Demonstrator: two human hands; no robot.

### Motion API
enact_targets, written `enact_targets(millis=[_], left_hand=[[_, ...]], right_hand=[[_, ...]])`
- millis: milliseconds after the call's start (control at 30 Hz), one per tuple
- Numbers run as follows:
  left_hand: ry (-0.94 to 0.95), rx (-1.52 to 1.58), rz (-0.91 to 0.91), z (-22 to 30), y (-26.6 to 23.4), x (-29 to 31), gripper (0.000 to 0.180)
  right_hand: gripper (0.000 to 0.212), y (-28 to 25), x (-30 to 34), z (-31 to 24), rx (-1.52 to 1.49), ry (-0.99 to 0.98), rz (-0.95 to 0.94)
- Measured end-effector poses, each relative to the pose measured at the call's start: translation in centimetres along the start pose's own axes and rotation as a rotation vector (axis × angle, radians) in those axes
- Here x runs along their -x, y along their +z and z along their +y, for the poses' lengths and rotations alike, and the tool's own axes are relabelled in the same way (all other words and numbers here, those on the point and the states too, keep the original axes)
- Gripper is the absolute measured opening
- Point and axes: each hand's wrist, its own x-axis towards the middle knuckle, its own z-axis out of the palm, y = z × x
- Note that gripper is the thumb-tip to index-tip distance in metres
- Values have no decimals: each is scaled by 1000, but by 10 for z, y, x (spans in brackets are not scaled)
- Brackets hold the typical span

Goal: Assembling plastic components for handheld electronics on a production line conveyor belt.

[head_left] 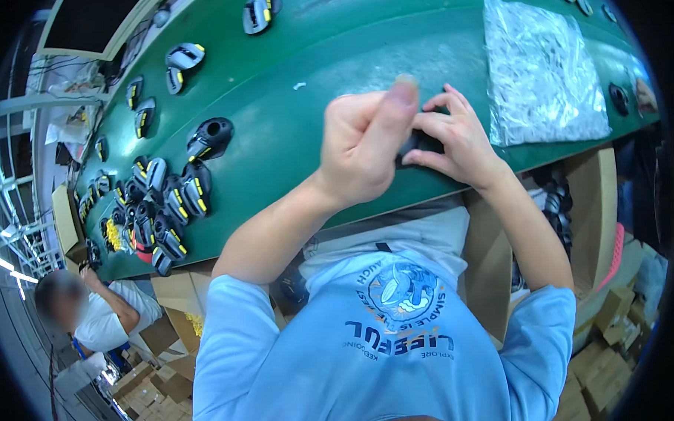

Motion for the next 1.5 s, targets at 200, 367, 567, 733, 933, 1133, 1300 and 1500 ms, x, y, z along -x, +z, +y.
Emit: enact_targets(millis=[200,367,567,733,933,1133,1300,1500], left_hand=[[376,-1268,-394,-26,-58,34,62],[280,-1475,92,14,-161,-17,54],[74,-2053,459,-16,-275,-96,59],[229,-1765,34,-68,-179,-192,52],[-78,-1104,270,-105,-189,-227,50],[-519,-39,597,-83,-193,-189,51],[-184,-1366,374,-83,-220,-188,47],[-270,-1335,356,-57,-206,-269,65]], right_hand=[[65,-2,7,-4,-65,20,30],[59,-5,5,-10,-84,40,24],[54,-5,2,-8,-84,35,31],[54,-7,4,-7,-100,44,3],[49,-4,1,-7,-131,31,9],[44,-9,4,-5,-118,35,-2],[43,-7,3,-6,-106,32,-5],[43,-4,5,-7,-116,32,-6]])
